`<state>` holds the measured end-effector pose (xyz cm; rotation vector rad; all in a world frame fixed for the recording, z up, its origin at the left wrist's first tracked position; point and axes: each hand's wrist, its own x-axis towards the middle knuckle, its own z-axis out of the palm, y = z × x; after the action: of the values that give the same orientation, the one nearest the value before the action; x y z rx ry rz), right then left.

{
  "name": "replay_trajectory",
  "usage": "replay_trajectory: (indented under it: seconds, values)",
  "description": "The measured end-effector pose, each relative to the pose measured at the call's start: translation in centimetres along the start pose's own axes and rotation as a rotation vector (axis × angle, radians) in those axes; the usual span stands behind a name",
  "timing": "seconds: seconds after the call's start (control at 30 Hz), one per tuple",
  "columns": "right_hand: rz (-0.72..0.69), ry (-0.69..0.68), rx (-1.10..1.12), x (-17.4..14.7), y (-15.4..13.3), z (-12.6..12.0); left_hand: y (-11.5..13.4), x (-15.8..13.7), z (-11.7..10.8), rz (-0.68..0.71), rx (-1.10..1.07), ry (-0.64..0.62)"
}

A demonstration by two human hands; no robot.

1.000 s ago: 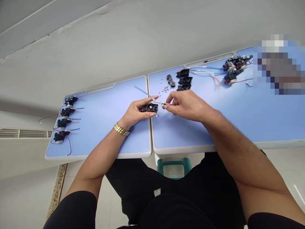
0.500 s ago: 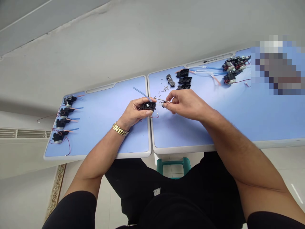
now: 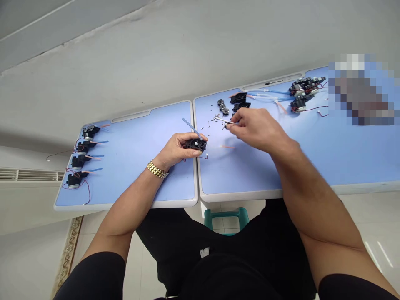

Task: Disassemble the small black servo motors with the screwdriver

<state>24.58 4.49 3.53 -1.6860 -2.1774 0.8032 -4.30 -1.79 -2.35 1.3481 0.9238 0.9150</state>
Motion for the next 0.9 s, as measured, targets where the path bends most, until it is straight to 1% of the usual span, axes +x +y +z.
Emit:
replay_trajectory:
  seconds: [0.07,0.1,0.2,0.37,0.63,0.77,0.9]
  values:
    - [0.0,0.083,-0.12,0.5,1.0,-0.3,0.3,-0.1,0.2,-0.023,0.013,-0.007]
    - [-0.003,0.09,-0.175,0.7,1.4,-0.3,0.5,-0.1,0.2,-0.038,0.022,-0.009]
    - [0.005,0.065,-0.301,1.1,2.0,0.3,0.6,-0.1,0.4,-0.053,0.05,0.004]
    - [-0.007,0.035,-0.395,1.3,1.9,2.0,0.5,0.0,0.4,-0.046,0.051,0.017]
    - [-0.021,0.108,-0.375,2.0,3.0,3.1,0.3,0.0,0.4,-0.035,0.054,0.019]
    - [-0.034,0.14,-0.337,2.1,2.6,3.8,0.2,0.1,0.3,-0.046,0.083,0.003]
    - [-0.078,0.132,-0.329,2.0,1.8,4.5,0.2,0.0,0.3,-0.034,0.096,0.001]
